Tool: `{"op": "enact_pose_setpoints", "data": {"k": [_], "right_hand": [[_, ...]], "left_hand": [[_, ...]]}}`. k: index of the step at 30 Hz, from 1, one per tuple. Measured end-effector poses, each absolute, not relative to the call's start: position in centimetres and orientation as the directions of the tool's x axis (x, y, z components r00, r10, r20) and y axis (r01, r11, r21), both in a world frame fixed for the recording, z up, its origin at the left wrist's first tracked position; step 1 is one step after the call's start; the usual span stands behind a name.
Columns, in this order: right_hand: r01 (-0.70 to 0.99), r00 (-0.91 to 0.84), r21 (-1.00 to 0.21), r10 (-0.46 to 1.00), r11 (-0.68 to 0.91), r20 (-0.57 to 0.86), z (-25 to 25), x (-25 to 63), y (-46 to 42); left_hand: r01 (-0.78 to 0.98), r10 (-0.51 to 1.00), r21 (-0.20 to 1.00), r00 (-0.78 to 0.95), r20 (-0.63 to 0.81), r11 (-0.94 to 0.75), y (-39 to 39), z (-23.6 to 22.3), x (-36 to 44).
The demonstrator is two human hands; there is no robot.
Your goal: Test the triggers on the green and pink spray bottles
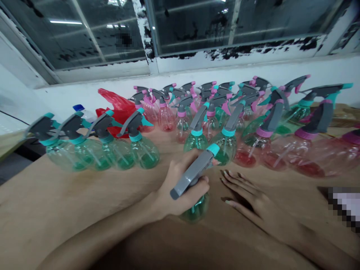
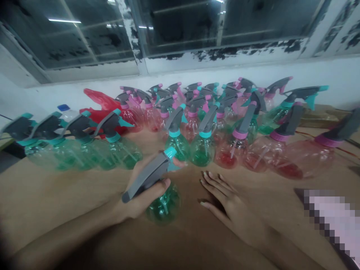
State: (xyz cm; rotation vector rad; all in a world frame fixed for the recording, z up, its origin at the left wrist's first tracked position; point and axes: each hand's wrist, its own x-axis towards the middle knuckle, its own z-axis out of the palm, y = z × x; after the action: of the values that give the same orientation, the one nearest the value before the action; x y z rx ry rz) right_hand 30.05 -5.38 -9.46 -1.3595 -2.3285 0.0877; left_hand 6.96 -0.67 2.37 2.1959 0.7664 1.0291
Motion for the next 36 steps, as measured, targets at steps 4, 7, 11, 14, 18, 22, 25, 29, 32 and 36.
{"op": "enact_pose_setpoints", "data": {"k": [4, 7, 11, 14, 18, 22, 25, 29, 32, 36], "right_hand": [[0.814, -0.422, -0.266, 0.84, 0.517, 0.34, -9.39, 30.02, -5.4], [0.815, -0.421, -0.262, 0.839, 0.516, 0.344, -9.36, 30.05, -5.42], [0.809, -0.425, -0.272, 0.839, 0.521, 0.34, -9.41, 30.15, -5.41], [0.803, -0.422, -0.289, 0.839, 0.522, 0.343, -9.46, 30.18, -5.37], [0.809, -0.425, -0.274, 0.839, 0.52, 0.339, -9.48, 30.17, -5.4], [0.809, -0.432, -0.268, 0.839, 0.523, 0.332, -9.53, 30.23, -5.43], [0.807, -0.433, -0.267, 0.835, 0.527, 0.34, -9.53, 30.24, -5.42], [0.808, -0.422, -0.274, 0.836, 0.522, 0.35, -9.29, 30.1, -5.43], [0.809, -0.425, -0.274, 0.839, 0.521, 0.341, -9.16, 30.03, -5.44], [0.801, -0.421, -0.292, 0.839, 0.522, 0.345, -9.23, 30.1, -5.45]], "left_hand": [[0.256, 0.729, 0.73, 0.513, 0.453, -0.634, -0.74, 2.04, 7.07], [0.244, 0.735, 0.746, 0.513, 0.443, -0.62, -0.81, 1.96, 7.1], [0.24, 0.754, 0.772, 0.508, 0.416, -0.588, -0.85, 1.92, 7.1], [0.245, 0.753, 0.764, 0.501, 0.428, -0.597, -0.86, 1.99, 7.12], [0.262, 0.746, 0.746, 0.504, 0.436, -0.613, -0.87, 2.13, 7.16], [0.294, 0.755, 0.74, 0.507, 0.415, -0.605, -0.92, 2.16, 7.12], [0.284, 0.76, 0.752, 0.503, 0.411, -0.595, -0.94, 2.11, 7.06], [0.272, 0.752, 0.749, 0.505, 0.423, -0.604, -0.92, 2.04, 7.05], [0.272, 0.756, 0.756, 0.508, 0.413, -0.595, -0.92, 2.04, 7.09], [0.281, 0.756, 0.748, 0.505, 0.417, -0.601, -0.95, 2.17, 7.12]]}}
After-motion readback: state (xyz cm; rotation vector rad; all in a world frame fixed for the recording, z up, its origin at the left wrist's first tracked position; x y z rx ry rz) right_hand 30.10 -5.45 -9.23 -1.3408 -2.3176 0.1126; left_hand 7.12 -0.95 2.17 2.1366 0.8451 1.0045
